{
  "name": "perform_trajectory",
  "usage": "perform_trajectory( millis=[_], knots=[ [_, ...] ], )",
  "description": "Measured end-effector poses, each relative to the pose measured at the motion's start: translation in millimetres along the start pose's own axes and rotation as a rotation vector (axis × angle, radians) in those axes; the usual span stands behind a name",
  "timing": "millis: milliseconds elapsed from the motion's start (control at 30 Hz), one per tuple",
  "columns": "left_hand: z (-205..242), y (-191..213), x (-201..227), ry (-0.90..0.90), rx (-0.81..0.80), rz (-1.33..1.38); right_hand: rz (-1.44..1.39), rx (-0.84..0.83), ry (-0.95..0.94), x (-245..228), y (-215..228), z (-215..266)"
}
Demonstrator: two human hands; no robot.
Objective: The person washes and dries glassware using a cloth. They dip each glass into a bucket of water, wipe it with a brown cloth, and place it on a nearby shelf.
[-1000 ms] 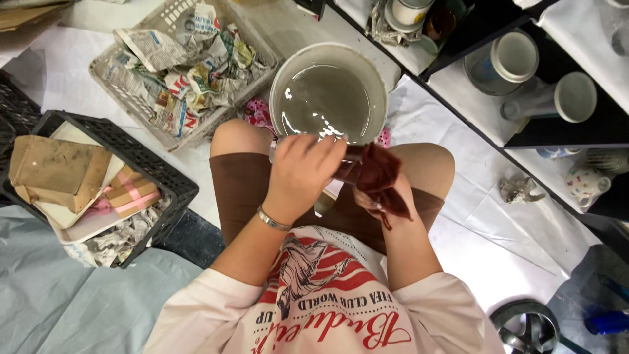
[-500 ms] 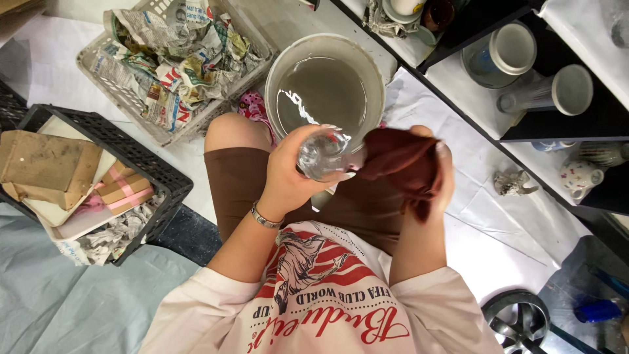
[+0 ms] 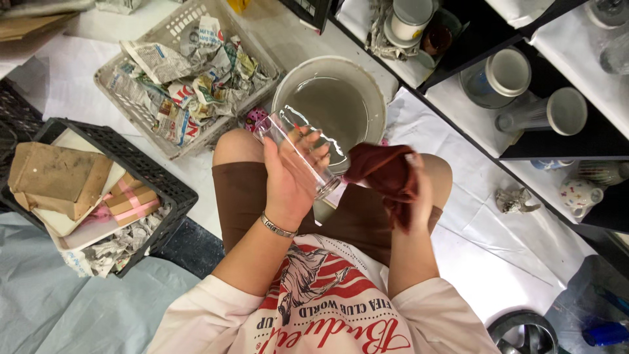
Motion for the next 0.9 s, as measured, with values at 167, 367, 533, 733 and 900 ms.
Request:
perform_trajectory(
  millis=[167, 367, 533, 733, 900],
  knots=[
    [-5, 8, -5, -0.054, 0.089, -0.17, 0.319, -0.257, 0.116, 24, -25, -2],
    [3, -2, -11, -0.157, -0.207, -0.529, 0.511, -0.56, -0.039, 71, -50, 6],
    [8, -15, -13, -0.103, -0.448, -0.851, 0.582, -0.586, -0.042, 104, -50, -6],
    [25, -48, 11, -0.285, -0.723, -1.26, 0.402, -0.608, -0.051, 103, -45, -14],
    [35, -42, 1, -0.117, -0.781, -1.244, 0.483, -0.35, -0.009, 88, -36, -10]
  ],
)
Point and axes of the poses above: each hand's wrist, its own z-axis away from the middle knuckle, its own y-axis out of the back of the hand, x = y × z, the point moved 7 cm from there along -z, towards the middle knuckle, and after that the axes turned 8 degrees about -y, right-handed, at the moved point
